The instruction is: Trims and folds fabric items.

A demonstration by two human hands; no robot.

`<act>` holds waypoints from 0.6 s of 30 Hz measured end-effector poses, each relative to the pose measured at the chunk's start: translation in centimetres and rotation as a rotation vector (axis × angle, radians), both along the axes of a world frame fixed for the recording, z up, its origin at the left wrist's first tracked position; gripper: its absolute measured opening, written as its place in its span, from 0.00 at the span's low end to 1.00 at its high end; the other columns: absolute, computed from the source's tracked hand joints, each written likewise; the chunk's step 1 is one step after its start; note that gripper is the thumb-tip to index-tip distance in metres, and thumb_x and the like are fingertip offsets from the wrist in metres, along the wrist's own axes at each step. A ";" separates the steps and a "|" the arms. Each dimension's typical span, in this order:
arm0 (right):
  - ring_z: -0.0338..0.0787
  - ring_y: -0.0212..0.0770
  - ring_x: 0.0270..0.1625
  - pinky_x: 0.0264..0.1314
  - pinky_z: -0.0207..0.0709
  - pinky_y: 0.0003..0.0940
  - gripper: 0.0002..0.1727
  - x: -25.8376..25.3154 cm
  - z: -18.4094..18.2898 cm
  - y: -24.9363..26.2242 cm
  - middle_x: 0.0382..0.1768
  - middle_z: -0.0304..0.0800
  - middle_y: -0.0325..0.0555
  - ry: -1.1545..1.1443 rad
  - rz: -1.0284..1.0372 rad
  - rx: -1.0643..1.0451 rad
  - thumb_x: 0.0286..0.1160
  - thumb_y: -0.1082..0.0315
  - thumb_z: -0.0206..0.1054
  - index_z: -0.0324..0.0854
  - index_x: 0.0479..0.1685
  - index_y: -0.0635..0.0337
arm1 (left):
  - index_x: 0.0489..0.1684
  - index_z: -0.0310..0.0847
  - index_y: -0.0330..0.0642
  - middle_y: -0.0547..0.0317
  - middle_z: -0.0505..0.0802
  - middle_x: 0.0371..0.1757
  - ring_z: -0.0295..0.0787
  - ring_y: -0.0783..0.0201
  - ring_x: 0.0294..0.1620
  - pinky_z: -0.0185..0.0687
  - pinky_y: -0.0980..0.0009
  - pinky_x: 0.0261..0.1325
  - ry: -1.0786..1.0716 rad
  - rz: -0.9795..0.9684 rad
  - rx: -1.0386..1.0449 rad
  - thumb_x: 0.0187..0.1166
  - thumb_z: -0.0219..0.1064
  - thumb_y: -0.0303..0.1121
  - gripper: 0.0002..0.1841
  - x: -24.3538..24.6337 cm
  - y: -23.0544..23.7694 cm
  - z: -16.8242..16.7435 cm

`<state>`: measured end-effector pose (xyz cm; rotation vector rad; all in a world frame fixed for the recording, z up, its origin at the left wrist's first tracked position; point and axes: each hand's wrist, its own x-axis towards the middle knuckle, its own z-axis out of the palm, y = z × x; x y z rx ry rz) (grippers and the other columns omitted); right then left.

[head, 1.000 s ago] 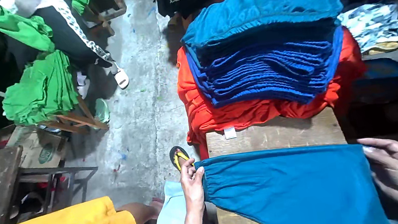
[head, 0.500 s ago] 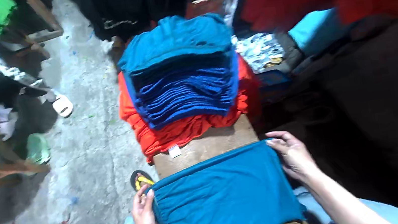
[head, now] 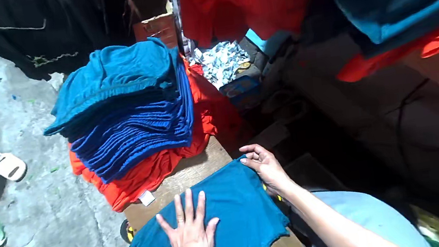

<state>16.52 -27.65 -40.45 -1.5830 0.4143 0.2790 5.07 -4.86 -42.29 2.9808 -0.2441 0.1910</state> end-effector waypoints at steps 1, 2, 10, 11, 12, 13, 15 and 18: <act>0.85 0.33 0.35 0.41 0.82 0.30 0.18 0.1 -0.1 -0.1 0.35 0.85 0.43 -0.006 -0.007 0.018 0.77 0.81 0.65 0.78 0.64 0.62 | 0.85 0.73 0.64 0.50 0.76 0.86 0.68 0.34 0.85 0.40 0.15 0.74 0.010 0.010 0.022 0.84 0.34 0.69 0.38 0.1 0.2 -0.2; 0.85 0.33 0.34 0.41 0.82 0.30 0.18 0.1 -0.1 -0.1 0.35 0.85 0.43 -0.005 -0.013 0.035 0.77 0.82 0.65 0.78 0.64 0.62 | 0.85 0.73 0.64 0.50 0.76 0.86 0.68 0.35 0.86 0.40 0.15 0.75 0.017 0.014 0.031 0.84 0.32 0.69 0.39 0.1 0.2 -0.3; 0.86 0.36 0.44 0.48 0.80 0.34 0.20 0.0 0.6 -0.3 0.48 0.87 0.48 -0.061 0.041 -0.093 0.82 0.76 0.64 0.75 0.72 0.62 | 0.84 0.75 0.61 0.45 0.76 0.85 0.67 0.32 0.85 0.37 0.13 0.72 -0.015 0.004 0.029 0.82 0.32 0.71 0.41 0.0 0.2 0.4; 0.89 0.40 0.53 0.56 0.82 0.38 0.22 -0.6 0.9 -0.5 0.58 0.87 0.52 -0.126 0.063 -0.227 0.83 0.73 0.64 0.74 0.75 0.62 | 0.83 0.75 0.60 0.44 0.77 0.84 0.68 0.31 0.85 0.37 0.13 0.73 -0.022 -0.007 0.024 0.82 0.33 0.70 0.41 0.0 -0.2 0.9; 0.88 0.45 0.63 0.64 0.82 0.42 0.23 -1.8 1.2 -0.6 0.67 0.84 0.55 -0.216 0.098 -0.390 0.85 0.69 0.64 0.73 0.78 0.63 | 0.83 0.76 0.57 0.43 0.77 0.83 0.69 0.32 0.84 0.39 0.14 0.74 -0.030 -0.028 0.012 0.84 0.33 0.68 0.40 0.2 -0.9 1.6; 0.84 0.50 0.72 0.73 0.77 0.49 0.25 -3.6 1.5 -0.6 0.72 0.82 0.58 -0.321 0.157 -0.553 0.86 0.64 0.62 0.73 0.79 0.65 | 0.82 0.76 0.53 0.43 0.78 0.83 0.71 0.34 0.83 0.41 0.16 0.75 -0.040 -0.062 -0.007 0.86 0.34 0.65 0.39 0.5 -1.8 2.1; 0.74 0.59 0.84 0.85 0.60 0.66 0.30 -8.4 1.9 0.3 0.78 0.79 0.58 -0.476 0.289 -0.793 0.88 0.52 0.54 0.75 0.79 0.65 | 0.81 0.77 0.44 0.45 0.80 0.82 0.73 0.38 0.83 0.47 0.21 0.79 -0.054 -0.152 -0.061 0.90 0.38 0.56 0.34 1.7 -3.5 2.5; 0.72 0.60 0.85 0.82 0.52 0.78 0.41 -15.7 1.4 2.2 0.82 0.74 0.56 -0.512 0.462 -0.993 0.87 0.37 0.42 0.72 0.83 0.60 | 0.82 0.76 0.45 0.52 0.79 0.83 0.72 0.42 0.85 0.47 0.22 0.80 -0.042 -0.245 -0.063 0.90 0.40 0.53 0.33 3.8 -4.3 0.8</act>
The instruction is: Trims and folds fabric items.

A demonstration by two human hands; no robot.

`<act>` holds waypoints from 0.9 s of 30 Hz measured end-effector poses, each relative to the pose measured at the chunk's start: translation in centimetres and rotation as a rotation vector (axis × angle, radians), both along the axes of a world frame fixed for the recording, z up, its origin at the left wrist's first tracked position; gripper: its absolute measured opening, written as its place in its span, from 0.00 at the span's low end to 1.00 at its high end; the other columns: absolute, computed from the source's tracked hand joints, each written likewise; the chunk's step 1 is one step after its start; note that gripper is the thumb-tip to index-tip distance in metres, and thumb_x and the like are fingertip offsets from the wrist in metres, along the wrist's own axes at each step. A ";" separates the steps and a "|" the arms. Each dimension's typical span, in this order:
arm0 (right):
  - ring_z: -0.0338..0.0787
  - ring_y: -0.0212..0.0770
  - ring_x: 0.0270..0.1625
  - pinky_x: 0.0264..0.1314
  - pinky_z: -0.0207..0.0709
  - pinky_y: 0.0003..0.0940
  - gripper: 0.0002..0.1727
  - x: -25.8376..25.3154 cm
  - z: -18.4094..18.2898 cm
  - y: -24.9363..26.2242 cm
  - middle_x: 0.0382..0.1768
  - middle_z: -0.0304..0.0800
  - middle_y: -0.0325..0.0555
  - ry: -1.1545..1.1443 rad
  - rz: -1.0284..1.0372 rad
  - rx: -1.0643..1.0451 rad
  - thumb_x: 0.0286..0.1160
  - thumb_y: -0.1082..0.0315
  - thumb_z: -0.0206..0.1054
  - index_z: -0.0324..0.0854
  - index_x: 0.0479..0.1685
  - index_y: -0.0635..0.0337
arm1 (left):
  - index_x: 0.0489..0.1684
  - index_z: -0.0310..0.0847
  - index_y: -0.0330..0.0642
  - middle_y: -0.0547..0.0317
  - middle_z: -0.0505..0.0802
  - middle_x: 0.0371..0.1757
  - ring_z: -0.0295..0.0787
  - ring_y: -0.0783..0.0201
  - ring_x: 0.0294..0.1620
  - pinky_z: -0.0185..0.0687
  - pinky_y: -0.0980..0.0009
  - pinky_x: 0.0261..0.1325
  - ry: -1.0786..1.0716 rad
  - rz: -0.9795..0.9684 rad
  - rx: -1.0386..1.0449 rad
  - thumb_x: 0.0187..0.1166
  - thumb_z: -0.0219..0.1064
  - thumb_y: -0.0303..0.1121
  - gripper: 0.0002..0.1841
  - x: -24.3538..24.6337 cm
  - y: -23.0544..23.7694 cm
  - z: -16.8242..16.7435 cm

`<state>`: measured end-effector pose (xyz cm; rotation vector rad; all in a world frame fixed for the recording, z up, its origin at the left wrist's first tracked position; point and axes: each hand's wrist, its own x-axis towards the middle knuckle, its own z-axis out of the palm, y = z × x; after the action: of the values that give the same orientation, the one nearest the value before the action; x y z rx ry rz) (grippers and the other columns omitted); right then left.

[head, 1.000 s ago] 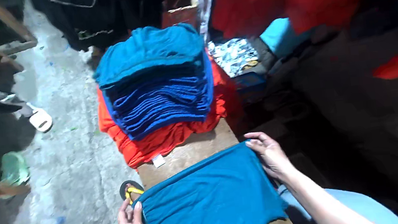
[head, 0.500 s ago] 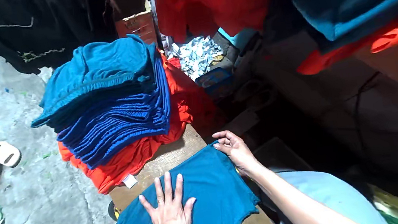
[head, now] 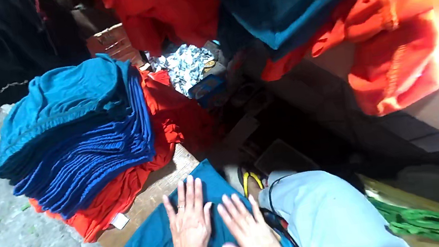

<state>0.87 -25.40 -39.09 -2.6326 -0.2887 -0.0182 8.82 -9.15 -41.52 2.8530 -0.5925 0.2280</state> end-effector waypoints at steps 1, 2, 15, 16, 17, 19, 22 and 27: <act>0.71 0.58 0.86 0.83 0.52 0.77 0.42 -1.9 -0.7 0.3 0.84 0.73 0.54 0.023 0.030 -0.052 0.86 0.34 0.43 0.71 0.85 0.57 | 0.84 0.73 0.48 0.53 0.77 0.85 0.69 0.41 0.86 0.44 0.20 0.79 0.026 -0.012 0.029 0.90 0.38 0.56 0.34 0.3 0.6 -0.7; 0.71 0.55 0.86 0.83 0.52 0.75 0.42 -3.2 -1.6 0.6 0.85 0.71 0.50 0.038 0.058 -0.096 0.85 0.33 0.42 0.71 0.86 0.55 | 0.85 0.72 0.50 0.52 0.76 0.86 0.68 0.40 0.87 0.42 0.18 0.79 0.033 -0.013 0.052 0.89 0.35 0.59 0.36 0.6 1.3 -1.2; 0.71 0.50 0.87 0.82 0.53 0.73 0.39 -3.2 -2.8 2.5 0.86 0.71 0.42 -0.022 0.090 -0.104 0.82 0.35 0.49 0.72 0.85 0.50 | 0.85 0.72 0.43 0.44 0.74 0.86 0.64 0.35 0.88 0.36 0.16 0.78 -0.030 0.059 0.028 0.88 0.39 0.59 0.37 1.0 0.1 0.6; 0.71 0.51 0.87 0.81 0.53 0.75 0.40 -3.4 -2.7 2.4 0.86 0.71 0.42 -0.010 0.095 -0.098 0.81 0.36 0.51 0.71 0.86 0.50 | 0.86 0.70 0.46 0.45 0.71 0.88 0.61 0.36 0.89 0.35 0.17 0.79 0.007 0.067 0.042 0.88 0.39 0.60 0.37 0.9 0.0 -0.4; 0.71 0.51 0.86 0.81 0.53 0.75 0.40 -3.4 -2.6 2.3 0.86 0.71 0.42 0.001 0.101 -0.098 0.81 0.36 0.52 0.70 0.86 0.51 | 0.87 0.69 0.47 0.46 0.69 0.89 0.59 0.37 0.90 0.34 0.17 0.80 0.041 0.076 0.050 0.88 0.39 0.61 0.37 1.0 0.1 -0.9; 0.70 0.52 0.87 0.82 0.51 0.76 0.40 -3.2 -2.3 2.1 0.87 0.69 0.42 0.025 0.116 -0.098 0.82 0.36 0.51 0.70 0.87 0.51 | 0.88 0.69 0.49 0.47 0.68 0.90 0.58 0.38 0.91 0.33 0.16 0.79 0.080 0.086 0.052 0.87 0.40 0.62 0.37 1.1 0.2 -0.6; 0.72 0.53 0.86 0.81 0.52 0.77 0.39 -3.0 -2.6 2.1 0.86 0.71 0.43 -0.001 0.119 -0.103 0.83 0.36 0.49 0.73 0.84 0.51 | 0.86 0.71 0.52 0.48 0.69 0.90 0.60 0.38 0.90 0.33 0.15 0.78 0.054 0.132 0.034 0.86 0.39 0.64 0.38 1.6 -0.1 1.0; 0.71 0.62 0.85 0.80 0.49 0.81 0.40 -3.4 -2.5 1.3 0.84 0.73 0.52 -0.012 0.119 -0.112 0.84 0.35 0.45 0.72 0.85 0.52 | 0.90 0.66 0.58 0.47 0.61 0.93 0.47 0.38 0.94 0.24 0.17 0.80 0.222 0.183 -0.006 0.85 0.46 0.64 0.36 1.4 -0.6 0.2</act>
<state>-2.56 -24.08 -41.61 -2.7216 -0.4630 0.0220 10.18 -9.76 -41.29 2.8737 -0.2868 -0.0585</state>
